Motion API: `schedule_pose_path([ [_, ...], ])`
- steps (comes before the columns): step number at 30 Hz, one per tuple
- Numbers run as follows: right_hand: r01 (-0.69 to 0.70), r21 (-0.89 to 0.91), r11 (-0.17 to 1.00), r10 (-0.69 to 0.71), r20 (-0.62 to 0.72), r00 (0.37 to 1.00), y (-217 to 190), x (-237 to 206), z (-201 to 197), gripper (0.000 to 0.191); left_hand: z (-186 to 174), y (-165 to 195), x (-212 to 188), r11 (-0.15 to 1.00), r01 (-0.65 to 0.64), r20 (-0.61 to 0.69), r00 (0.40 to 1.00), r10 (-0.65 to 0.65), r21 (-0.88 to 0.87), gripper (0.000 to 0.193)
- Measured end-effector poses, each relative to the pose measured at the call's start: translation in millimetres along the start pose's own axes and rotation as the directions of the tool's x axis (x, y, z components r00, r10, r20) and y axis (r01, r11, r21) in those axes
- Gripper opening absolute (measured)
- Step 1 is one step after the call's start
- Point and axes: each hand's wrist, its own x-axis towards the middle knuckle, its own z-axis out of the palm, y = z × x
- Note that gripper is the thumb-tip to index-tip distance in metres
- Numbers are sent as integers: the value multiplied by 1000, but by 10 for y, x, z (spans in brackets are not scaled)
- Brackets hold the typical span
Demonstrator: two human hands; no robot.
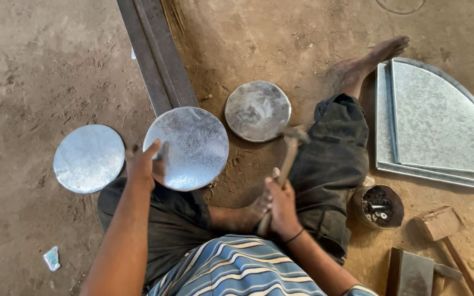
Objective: The person sits on the ground and hammers a circular galvanized sheet metal disc with a ball-peen hammer, striking it repeatedly to dome the metal while rotating and repositioning the disc on their lap. Finished domed discs are set aside next to other shaped pieces and sheet metal blanks.
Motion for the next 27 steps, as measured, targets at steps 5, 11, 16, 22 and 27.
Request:
schedule_pose_path([
  [5,-197,-437,878,258,85,962,123,0,6,18,153,88,58,998,-49,100,994,46,25,45],
  [11,-61,-290,955,10,-175,985,122,108,4,22,156,-165,-70,982,-181,23,983,183,-55,48],
  [16,-242,-343,908,307,151,939,196,89,-51,23,175,-225,-66,987,-141,-60,989,136,-79,48],
  [22,84,-282,956,-54,112,992,236,183,-120,23,159,-292,-92,975,-183,-77,982,174,-127,42],
  [27,-182,-374,909,251,145,957,234,184,-187,20,237,-339,-112,954,-131,-70,991,117,-268,40],
])
